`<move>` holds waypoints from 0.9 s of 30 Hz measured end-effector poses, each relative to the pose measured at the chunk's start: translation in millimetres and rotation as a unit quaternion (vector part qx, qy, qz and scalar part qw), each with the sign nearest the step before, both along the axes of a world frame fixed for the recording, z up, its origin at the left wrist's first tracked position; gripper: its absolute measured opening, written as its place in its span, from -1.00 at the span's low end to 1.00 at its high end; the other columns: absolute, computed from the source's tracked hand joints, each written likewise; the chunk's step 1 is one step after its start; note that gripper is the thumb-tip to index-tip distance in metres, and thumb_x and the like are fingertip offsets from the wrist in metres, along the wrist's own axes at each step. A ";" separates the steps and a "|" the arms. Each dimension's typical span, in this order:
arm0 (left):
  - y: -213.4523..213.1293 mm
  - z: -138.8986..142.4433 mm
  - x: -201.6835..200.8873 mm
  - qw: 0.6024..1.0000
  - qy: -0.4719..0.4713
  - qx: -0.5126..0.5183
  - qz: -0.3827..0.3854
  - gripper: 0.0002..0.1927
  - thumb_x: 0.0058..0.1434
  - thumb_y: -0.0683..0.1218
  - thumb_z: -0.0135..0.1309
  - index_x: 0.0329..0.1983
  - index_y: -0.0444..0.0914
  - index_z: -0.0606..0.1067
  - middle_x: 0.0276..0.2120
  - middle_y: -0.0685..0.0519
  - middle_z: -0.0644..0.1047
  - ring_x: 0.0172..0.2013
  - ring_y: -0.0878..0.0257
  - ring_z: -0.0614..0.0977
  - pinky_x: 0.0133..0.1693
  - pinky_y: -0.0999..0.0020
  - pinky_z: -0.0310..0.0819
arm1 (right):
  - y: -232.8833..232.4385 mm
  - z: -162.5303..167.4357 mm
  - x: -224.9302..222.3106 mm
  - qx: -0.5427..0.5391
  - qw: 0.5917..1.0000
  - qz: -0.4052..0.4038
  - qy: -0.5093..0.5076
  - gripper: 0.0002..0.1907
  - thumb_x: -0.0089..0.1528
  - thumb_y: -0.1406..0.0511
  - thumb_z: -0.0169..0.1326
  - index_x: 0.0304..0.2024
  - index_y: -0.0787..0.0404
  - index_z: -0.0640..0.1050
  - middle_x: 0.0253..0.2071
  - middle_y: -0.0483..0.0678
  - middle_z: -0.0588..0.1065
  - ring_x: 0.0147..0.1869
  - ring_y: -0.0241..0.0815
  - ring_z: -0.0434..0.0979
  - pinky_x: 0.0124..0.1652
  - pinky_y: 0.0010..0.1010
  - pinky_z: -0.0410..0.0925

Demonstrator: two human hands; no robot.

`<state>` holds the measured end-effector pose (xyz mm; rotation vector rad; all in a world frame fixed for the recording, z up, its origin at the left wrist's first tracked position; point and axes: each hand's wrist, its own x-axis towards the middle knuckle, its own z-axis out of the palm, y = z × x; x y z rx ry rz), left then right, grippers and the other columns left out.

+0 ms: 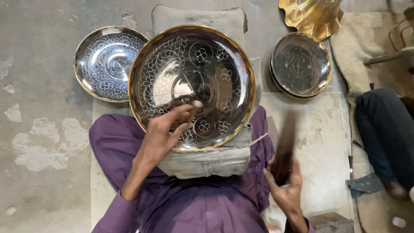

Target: The person sits cross-legged on the floor with a large brass tray resting on a cushioned lap support. They hold a chisel against the tray's engraved floral pattern with one hand and strike it with a wooden mallet in the other, repositioning the chisel repeatedly to chase the decorative design across the tray surface.

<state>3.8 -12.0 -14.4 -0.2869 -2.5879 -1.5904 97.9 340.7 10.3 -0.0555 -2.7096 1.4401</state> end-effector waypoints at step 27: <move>12.1 6.2 -13.3 0.994 -0.042 0.027 -0.102 -0.43 0.18 -0.17 0.21 0.30 -0.14 0.44 -0.23 0.00 0.70 -0.26 0.22 0.76 -0.20 0.26 0.66 | -19.7 66.4 -112.9 0.202 0.948 0.167 0.183 -0.30 0.21 0.40 0.25 0.40 0.12 0.36 0.08 0.15 0.54 0.08 0.00 0.64 0.00 -0.26 0.48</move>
